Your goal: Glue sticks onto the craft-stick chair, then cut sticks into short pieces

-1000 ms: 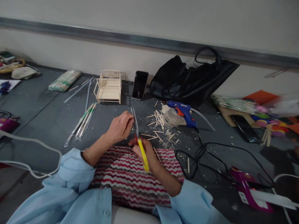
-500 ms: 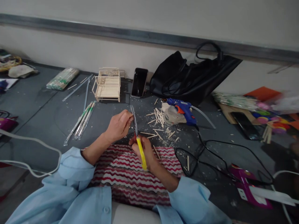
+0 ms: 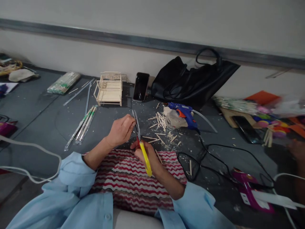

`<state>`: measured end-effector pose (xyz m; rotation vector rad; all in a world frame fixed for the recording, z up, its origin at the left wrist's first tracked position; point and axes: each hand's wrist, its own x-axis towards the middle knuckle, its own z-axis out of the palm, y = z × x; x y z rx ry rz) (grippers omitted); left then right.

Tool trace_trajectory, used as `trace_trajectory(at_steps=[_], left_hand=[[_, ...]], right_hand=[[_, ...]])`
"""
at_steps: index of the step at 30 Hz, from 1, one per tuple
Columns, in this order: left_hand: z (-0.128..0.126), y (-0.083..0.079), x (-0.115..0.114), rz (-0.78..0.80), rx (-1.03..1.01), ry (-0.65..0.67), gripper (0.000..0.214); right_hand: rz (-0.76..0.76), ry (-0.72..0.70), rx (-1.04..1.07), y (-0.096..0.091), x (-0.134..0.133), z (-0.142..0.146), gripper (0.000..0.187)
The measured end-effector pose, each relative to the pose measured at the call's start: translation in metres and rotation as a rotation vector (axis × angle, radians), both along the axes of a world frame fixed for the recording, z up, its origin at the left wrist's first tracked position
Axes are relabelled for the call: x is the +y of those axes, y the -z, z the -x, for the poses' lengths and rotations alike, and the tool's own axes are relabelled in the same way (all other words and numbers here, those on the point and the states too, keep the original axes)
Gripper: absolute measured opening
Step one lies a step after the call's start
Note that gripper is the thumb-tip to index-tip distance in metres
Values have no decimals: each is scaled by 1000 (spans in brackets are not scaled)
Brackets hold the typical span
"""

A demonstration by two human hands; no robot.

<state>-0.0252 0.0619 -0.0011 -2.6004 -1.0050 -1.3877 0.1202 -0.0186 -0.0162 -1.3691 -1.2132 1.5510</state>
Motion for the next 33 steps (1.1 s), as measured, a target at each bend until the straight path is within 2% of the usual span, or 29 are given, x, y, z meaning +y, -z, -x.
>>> trace_trajectory(at_steps=[5, 8, 11, 13, 15, 19, 24, 33], left_hand=[[1, 1, -1, 75, -31, 8, 9], [0, 5, -2, 218, -164, 37, 10], [-6, 9, -3, 526, -528, 135, 12], [-11, 10, -3, 752, -854, 277, 13], [-16, 10, -3, 957, -1084, 442, 19], [-19, 7, -5, 1262, -1192, 650, 27], [-17, 10, -4, 1342, -1239, 756, 20], [-18, 14, -2, 1352, -1216, 736, 23]], right_hand=[[-53, 29, -36, -1, 1, 4, 6], [-109, 59, -66, 0, 1, 7, 5], [-97, 61, -58, 2, 2, 7, 6], [-40, 30, -30, 4, 3, 5, 10], [-7, 10, -38, 6, 4, 2, 13], [-57, 3, -83, 7, 4, -1, 15], [13, -28, -14, 1, 3, -2, 22], [90, -41, -70, -1, 7, -2, 24]])
